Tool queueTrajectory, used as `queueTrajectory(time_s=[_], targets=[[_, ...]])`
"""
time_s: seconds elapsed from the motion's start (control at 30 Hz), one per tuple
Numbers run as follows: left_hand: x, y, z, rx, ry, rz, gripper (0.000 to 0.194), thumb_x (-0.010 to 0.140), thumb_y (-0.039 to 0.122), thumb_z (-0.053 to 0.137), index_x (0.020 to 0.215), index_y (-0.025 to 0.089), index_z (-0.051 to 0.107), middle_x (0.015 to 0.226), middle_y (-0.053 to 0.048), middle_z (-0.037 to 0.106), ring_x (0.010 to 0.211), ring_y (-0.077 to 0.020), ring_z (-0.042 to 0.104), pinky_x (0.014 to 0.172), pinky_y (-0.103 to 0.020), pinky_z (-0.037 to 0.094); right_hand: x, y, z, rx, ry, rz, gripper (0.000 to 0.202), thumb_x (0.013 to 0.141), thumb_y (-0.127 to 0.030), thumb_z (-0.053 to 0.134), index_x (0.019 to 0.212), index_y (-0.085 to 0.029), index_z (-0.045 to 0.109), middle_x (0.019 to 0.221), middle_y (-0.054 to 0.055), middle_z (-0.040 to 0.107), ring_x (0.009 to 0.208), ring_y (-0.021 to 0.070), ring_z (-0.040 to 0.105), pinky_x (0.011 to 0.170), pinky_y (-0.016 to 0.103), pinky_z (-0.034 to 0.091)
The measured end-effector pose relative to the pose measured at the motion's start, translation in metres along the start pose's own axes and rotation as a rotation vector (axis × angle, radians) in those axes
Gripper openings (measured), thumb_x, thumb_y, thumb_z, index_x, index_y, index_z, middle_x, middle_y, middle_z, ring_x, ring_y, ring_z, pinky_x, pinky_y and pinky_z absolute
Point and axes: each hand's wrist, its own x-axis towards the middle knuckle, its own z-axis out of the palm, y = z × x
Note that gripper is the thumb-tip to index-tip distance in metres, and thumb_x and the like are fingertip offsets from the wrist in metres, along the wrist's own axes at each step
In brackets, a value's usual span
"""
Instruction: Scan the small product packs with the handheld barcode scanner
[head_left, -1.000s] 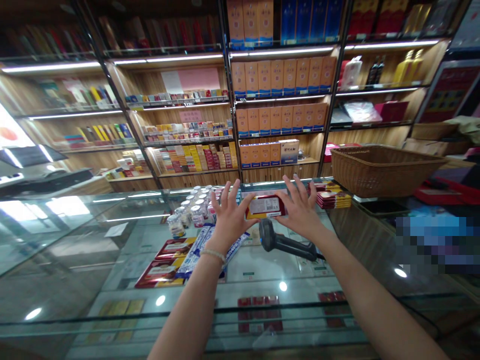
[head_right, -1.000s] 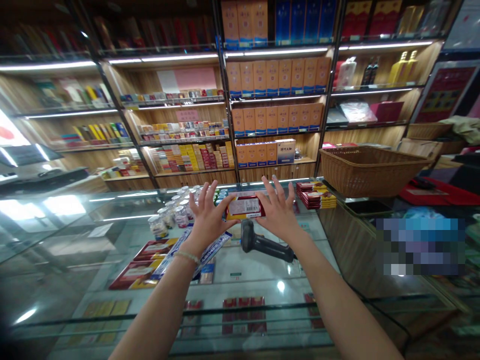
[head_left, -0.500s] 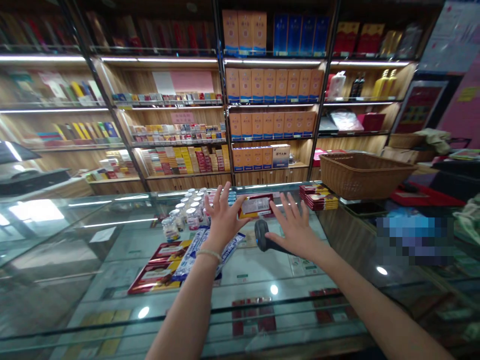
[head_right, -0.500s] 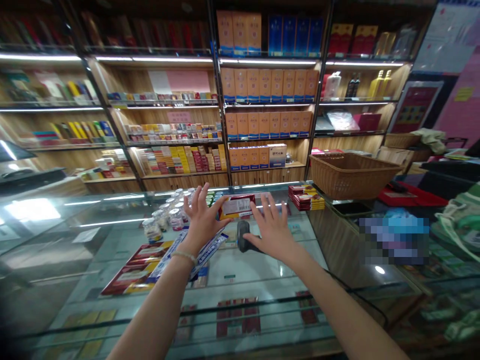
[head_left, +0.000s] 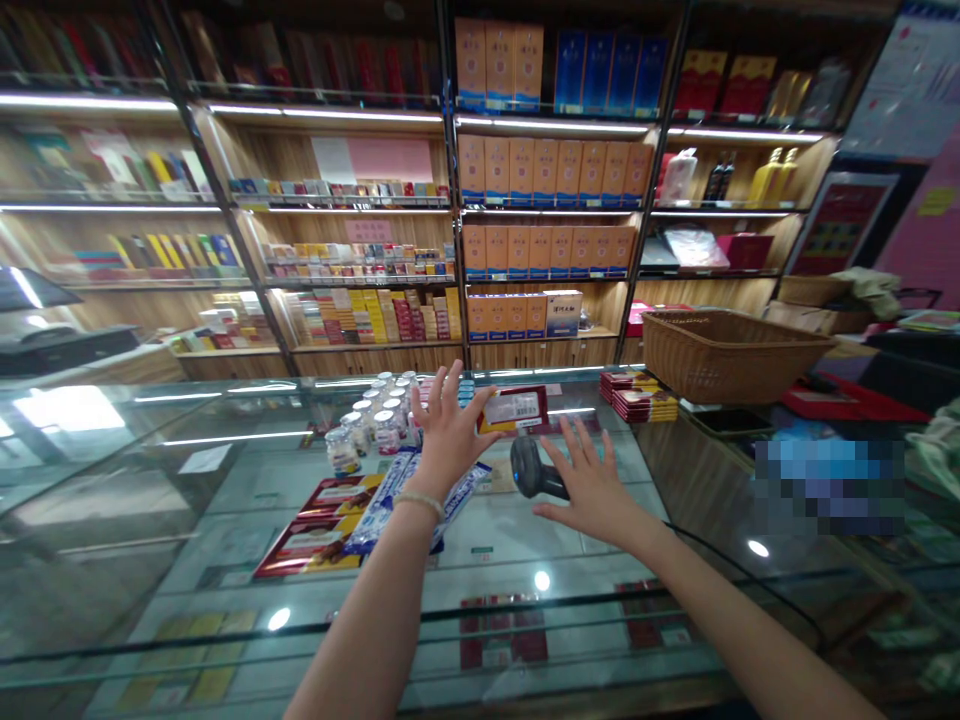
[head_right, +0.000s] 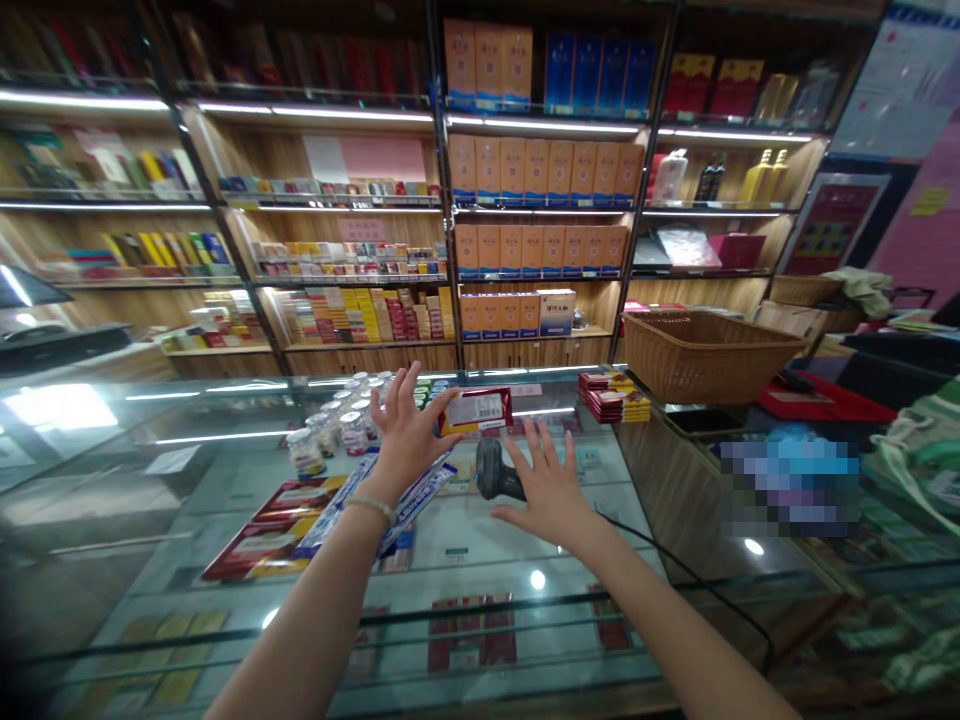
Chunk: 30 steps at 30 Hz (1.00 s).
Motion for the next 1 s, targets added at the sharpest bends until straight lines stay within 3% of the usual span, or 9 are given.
queueTrajectory(time_s=[0.17,0.3,0.47,0.57,0.7,0.8,0.87,1.0], targets=[[0.0,-0.001,0.001,0.014,-0.007,-0.024,0.066,0.071,0.046,0.091,0.133,0.035,0.069,0.173,-0.014,0.028,0.159,-0.0429,0.023,0.125,-0.071,0.005,0.008,0.002,-0.008,0.042,-0.052,-0.021,0.053,0.09,-0.055,0.069,0.131,-0.022,0.067,0.173,0.022,0.021,0.162,0.0407,0.013,0.123,0.073,0.012],[0.0,-0.002,0.001,0.026,-0.009,-0.06,0.068,0.069,0.044,0.093,0.132,0.035,0.069,0.172,-0.015,0.028,0.158,-0.0443,0.025,0.125,-0.073,0.007,0.014,0.006,-0.007,0.069,-0.043,-0.056,0.034,0.089,-0.043,0.069,0.114,-0.02,0.071,0.171,0.021,0.029,0.161,0.0402,0.018,0.121,0.073,0.016],[-0.001,-0.002,0.0,0.05,-0.011,-0.109,0.068,0.07,0.043,0.092,0.133,0.034,0.069,0.173,-0.016,0.027,0.158,-0.0449,0.025,0.124,-0.074,0.009,0.016,0.011,-0.004,0.119,0.031,-0.055,0.028,0.081,-0.033,0.07,0.106,-0.022,0.073,0.168,0.018,0.037,0.158,0.0393,0.025,0.121,0.07,0.019],[-0.001,-0.004,0.0,0.058,-0.011,-0.127,0.069,0.07,0.042,0.092,0.134,0.036,0.068,0.173,-0.014,0.027,0.157,-0.045,0.026,0.124,-0.074,0.009,0.014,0.016,-0.009,0.163,0.11,-0.036,0.029,0.077,-0.03,0.069,0.104,-0.021,0.074,0.163,0.017,0.044,0.155,0.0397,0.031,0.12,0.065,0.027],[-0.001,-0.007,0.001,0.068,-0.011,-0.118,0.068,0.069,0.043,0.092,0.133,0.036,0.069,0.173,-0.014,0.028,0.157,-0.0451,0.027,0.124,-0.074,0.009,0.01,0.021,-0.023,0.311,0.196,-0.007,0.036,0.079,-0.028,0.062,0.114,-0.02,0.069,0.151,0.015,0.057,0.129,0.0331,0.061,0.102,0.047,0.051],[-0.001,-0.01,0.002,0.076,-0.007,-0.115,0.069,0.069,0.043,0.092,0.133,0.035,0.068,0.173,-0.015,0.028,0.157,-0.0452,0.027,0.123,-0.074,0.009,0.008,0.022,-0.035,0.4,0.106,0.122,0.037,0.083,-0.032,0.058,0.119,-0.023,0.065,0.115,0.009,0.076,0.094,0.0279,0.074,0.076,0.036,0.053],[-0.001,-0.011,0.003,0.076,-0.006,-0.124,0.068,0.069,0.043,0.092,0.133,0.035,0.069,0.172,-0.015,0.029,0.157,-0.0451,0.026,0.123,-0.074,0.009,0.007,0.022,-0.039,0.423,0.031,0.177,0.035,0.085,-0.035,0.057,0.117,-0.024,0.064,0.093,0.005,0.078,0.085,0.0284,0.075,0.07,0.032,0.049],[-0.001,-0.01,0.003,0.075,-0.009,-0.131,0.065,0.072,0.046,0.089,0.133,0.035,0.069,0.171,-0.016,0.03,0.157,-0.0444,0.027,0.123,-0.074,0.01,0.006,0.019,-0.039,0.477,-0.027,0.171,0.037,0.083,-0.035,0.058,0.118,-0.025,0.063,0.088,0.004,0.077,0.084,0.0291,0.075,0.069,0.03,0.043]])
